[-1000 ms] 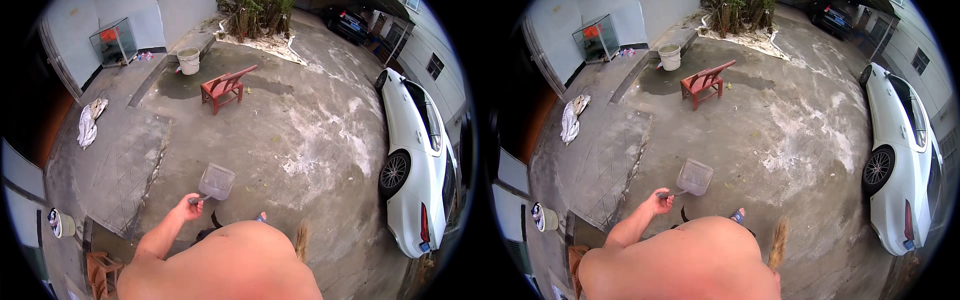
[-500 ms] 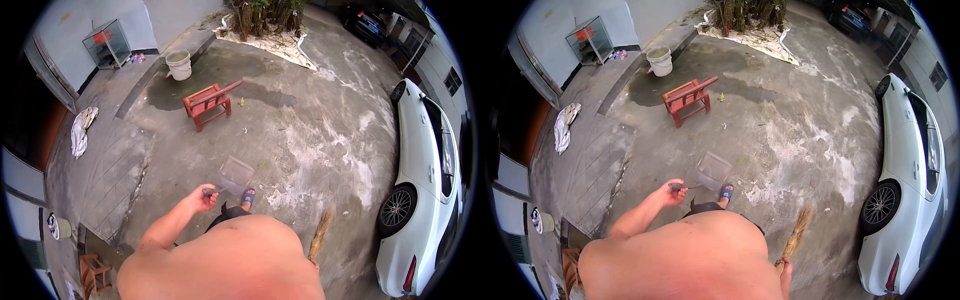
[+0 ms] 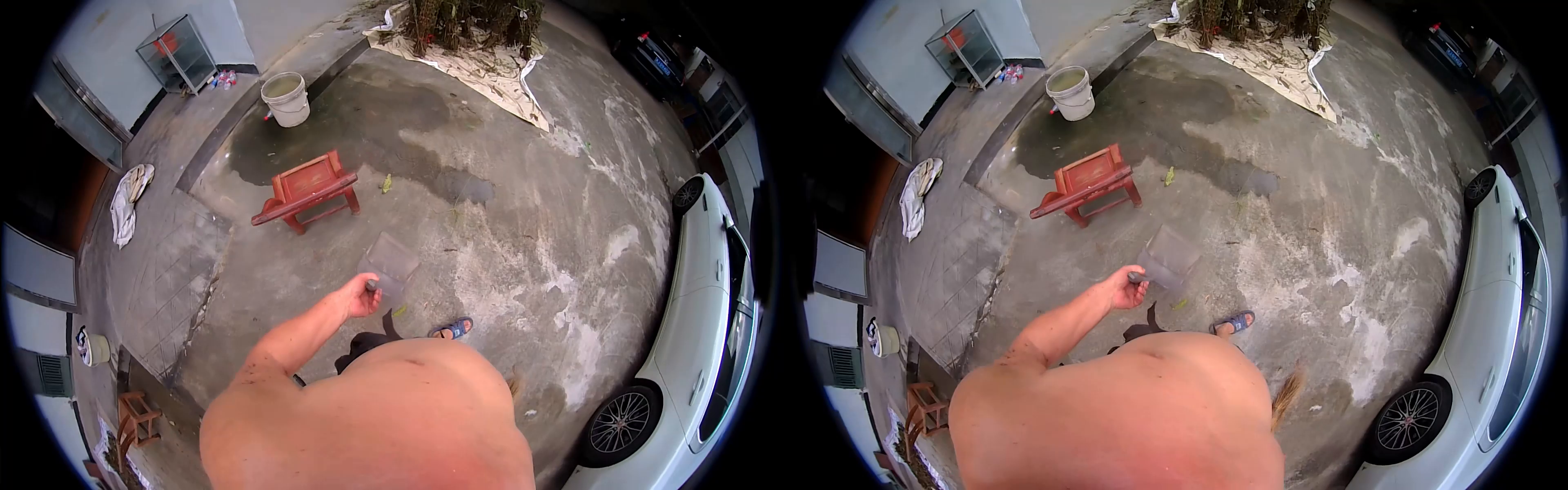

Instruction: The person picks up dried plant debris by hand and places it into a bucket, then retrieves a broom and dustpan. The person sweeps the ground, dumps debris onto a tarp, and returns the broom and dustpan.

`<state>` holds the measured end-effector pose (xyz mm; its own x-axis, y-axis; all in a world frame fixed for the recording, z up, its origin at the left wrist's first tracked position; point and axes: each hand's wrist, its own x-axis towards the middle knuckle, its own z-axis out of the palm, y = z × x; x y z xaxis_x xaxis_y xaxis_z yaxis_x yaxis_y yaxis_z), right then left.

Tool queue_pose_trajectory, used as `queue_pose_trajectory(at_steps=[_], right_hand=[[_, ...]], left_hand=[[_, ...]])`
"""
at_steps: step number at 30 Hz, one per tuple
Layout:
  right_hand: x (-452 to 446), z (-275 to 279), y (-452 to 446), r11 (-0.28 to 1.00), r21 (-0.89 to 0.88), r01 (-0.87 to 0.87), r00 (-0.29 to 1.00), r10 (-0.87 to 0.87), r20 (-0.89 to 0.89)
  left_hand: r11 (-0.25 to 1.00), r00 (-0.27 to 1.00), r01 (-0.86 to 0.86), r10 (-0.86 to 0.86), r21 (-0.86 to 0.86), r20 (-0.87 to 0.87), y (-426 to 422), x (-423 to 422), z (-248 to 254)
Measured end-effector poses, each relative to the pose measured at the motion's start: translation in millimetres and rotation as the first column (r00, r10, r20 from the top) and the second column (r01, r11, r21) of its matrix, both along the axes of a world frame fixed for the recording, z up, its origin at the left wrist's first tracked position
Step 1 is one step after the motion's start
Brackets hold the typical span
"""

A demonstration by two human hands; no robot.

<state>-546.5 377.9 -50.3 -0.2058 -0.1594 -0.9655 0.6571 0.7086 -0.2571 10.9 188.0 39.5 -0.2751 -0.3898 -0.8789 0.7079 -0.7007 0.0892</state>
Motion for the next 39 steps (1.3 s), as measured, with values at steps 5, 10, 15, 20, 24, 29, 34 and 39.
queue_pose_trajectory(at_steps=[5, 10, 15, 20, 24, 29, 34, 39], right_hand=[[-85.9, 8.3, -152.2, 0.999, -0.006, -0.051, 0.999, 0.051, 0.016], [-164.0, 29.8, -282.5, 1.0, -0.014, 0.003, 0.999, -0.002, 0.034], [-210.8, 19.9, -432.3, 0.984, -0.094, 0.151, 0.983, -0.141, 0.114], [-228.0, 14.6, -562.6, 0.972, -0.129, 0.197, 0.976, -0.181, 0.122], [-237.5, 31.1, -661.0, 0.958, -0.154, 0.243, 0.965, -0.223, 0.136], [-264.2, 19.3, -761.6, 0.958, -0.089, 0.273, 0.959, -0.263, 0.105], [-348.7, -6.5, -906.4, 0.959, 0.03, 0.282, 0.949, -0.283, 0.137], [-438.2, -19.8, -1076.4, 0.957, -0.044, 0.286, 0.955, -0.281, 0.096]], left_hand=[[0.983, 0.984, -0.179, 0.178, -0.036, -0.031, -114.9, -51.2, 0.5], [0.959, 0.96, -0.279, 0.28, -0.051, 0.003, -228.3, -97.6, 25.9], [0.967, 0.966, -0.256, 0.255, 0.014, 0.035, -371.9, -137.1, 11.6], [0.975, 0.981, -0.188, 0.182, 0.118, 0.058, -546.0, -172.8, -3.2], [0.985, 0.99, -0.135, 0.13, 0.109, 0.053, -688.7, -207.9, 6.1], [0.99, 0.992, -0.12, 0.117, 0.072, 0.047, -844.9, -258.4, 3.0], [0.982, 0.982, -0.181, 0.178, 0.048, 0.066, -972.5, -327.1, -8.7], [0.988, 0.987, -0.154, 0.155, -0.016, 0.053, -1118.0, -400.2, 25.0]])
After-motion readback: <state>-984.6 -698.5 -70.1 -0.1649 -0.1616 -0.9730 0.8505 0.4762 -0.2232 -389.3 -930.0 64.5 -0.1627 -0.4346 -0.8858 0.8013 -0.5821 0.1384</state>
